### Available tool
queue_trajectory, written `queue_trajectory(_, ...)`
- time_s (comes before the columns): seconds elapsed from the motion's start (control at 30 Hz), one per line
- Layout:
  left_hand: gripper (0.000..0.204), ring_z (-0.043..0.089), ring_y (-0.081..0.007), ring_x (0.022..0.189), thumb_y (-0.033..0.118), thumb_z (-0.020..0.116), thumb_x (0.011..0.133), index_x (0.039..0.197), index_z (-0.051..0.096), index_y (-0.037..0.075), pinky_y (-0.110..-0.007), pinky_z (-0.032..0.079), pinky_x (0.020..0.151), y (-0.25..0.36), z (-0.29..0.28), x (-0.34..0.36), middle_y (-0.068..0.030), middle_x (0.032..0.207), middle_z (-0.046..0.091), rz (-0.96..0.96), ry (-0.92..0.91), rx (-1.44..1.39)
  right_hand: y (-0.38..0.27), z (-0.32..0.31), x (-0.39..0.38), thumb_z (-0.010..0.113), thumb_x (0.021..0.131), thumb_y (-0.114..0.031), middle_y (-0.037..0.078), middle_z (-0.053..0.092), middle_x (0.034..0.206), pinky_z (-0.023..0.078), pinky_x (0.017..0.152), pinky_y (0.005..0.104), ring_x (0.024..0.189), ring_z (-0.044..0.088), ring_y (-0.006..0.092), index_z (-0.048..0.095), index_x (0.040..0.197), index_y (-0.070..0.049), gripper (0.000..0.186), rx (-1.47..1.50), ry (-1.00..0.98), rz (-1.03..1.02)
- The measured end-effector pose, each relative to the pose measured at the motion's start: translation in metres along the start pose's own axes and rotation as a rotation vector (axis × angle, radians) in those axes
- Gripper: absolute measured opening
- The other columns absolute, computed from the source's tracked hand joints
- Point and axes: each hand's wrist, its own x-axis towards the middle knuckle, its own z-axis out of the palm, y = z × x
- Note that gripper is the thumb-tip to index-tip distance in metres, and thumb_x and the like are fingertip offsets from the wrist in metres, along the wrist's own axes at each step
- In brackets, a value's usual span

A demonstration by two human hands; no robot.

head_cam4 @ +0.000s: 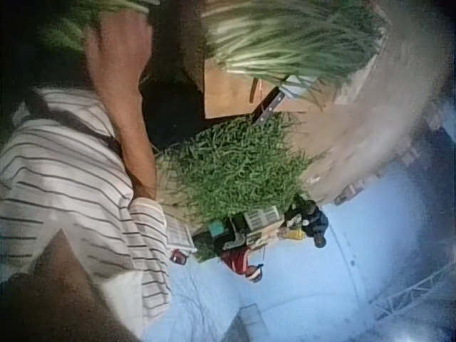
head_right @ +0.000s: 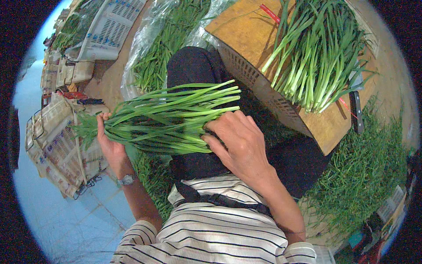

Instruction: The person gathers green onions, aligns them into a neat bunch, and secures the bundle with a red rubber band. The person repeats this process to create multiple uniform bundles.

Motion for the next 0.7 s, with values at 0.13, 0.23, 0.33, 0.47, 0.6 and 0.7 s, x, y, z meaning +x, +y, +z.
queue_trajectory(0.13, 0.016, 0.054, -0.0197, 0.091, 0.022, 0.051, 0.098, 0.093, 0.054, 0.007, -0.039, 0.045, 0.092, 0.001, 0.003, -0.002, -0.0044, 0.086, 0.056, -0.005, 0.042, -0.015, -0.002, -0.001, 0.001, 0.071, 0.075, -0.013, 0.007, 0.055, 0.082, 0.04, 0.067, 0.0374, 0.079, 0.054, 0.0264, 0.062, 0.087, -0.006, 0.017, 0.01, -0.058, 0.01)
queue_trajectory(0.23, 0.016, 0.054, -0.02, 0.091, 0.022, 0.052, 0.097, 0.093, 0.054, 0.007, -0.039, 0.045, 0.092, 0.002, -0.001, -0.001, -0.0046, 0.086, 0.057, -0.027, 0.025, -0.055, -0.004, -0.001, 0.0, 0.069, 0.076, -0.012, 0.008, 0.054, 0.082, 0.041, 0.067, 0.0384, 0.08, 0.053, 0.0271, 0.062, 0.086, -0.006, 0.014, 0.036, -0.091, 0.052)
queue_trajectory(0.33, 0.016, 0.054, -0.0203, 0.09, 0.021, 0.053, 0.097, 0.092, 0.055, 0.007, -0.039, 0.045, 0.093, 0.004, -0.006, 0.001, -0.0051, 0.087, 0.058, -0.026, 0.015, -0.046, 0.0, 0.0, -0.001, 0.067, 0.078, -0.009, 0.009, 0.054, 0.083, 0.042, 0.07, 0.0374, 0.081, 0.054, 0.0273, 0.061, 0.086, -0.005, 0.011, 0.131, -0.06, 0.081)
queue_trajectory(0.47, 0.015, 0.055, -0.0208, 0.091, 0.02, 0.053, 0.097, 0.093, 0.055, 0.006, -0.038, 0.046, 0.093, 0.001, -0.014, 0.005, -0.0061, 0.089, 0.059, -0.014, 0.041, -0.018, 0.0, -0.001, -0.01, 0.063, 0.08, -0.003, 0.011, 0.057, 0.086, 0.045, 0.074, 0.0336, 0.083, 0.056, 0.0266, 0.06, 0.086, -0.003, 0.007, 0.453, 0.033, 0.244)
queue_trajectory(0.6, 0.014, 0.056, -0.0212, 0.093, 0.019, 0.053, 0.097, 0.094, 0.055, 0.005, -0.039, 0.046, 0.093, -0.002, -0.026, 0.009, -0.0066, 0.09, 0.06, -0.002, 0.179, 0.037, 0.003, -0.015, -0.03, 0.054, 0.088, -0.001, 0.006, 0.061, 0.088, 0.046, 0.072, 0.0281, 0.08, 0.057, 0.0139, 0.058, 0.091, -0.001, 0.005, 0.882, 0.119, 0.543)
queue_trajectory(0.7, 0.015, 0.056, -0.0213, 0.094, 0.019, 0.052, 0.097, 0.093, 0.056, 0.005, -0.039, 0.047, 0.093, -0.002, -0.038, 0.013, -0.0065, 0.09, 0.06, -0.017, 0.185, 0.014, 0.006, -0.042, -0.052, 0.05, 0.091, -0.004, 0.006, 0.059, 0.08, 0.044, 0.065, 0.0251, 0.069, 0.053, 0.0112, 0.057, 0.096, 0.001, 0.009, 0.92, 0.327, 0.621)
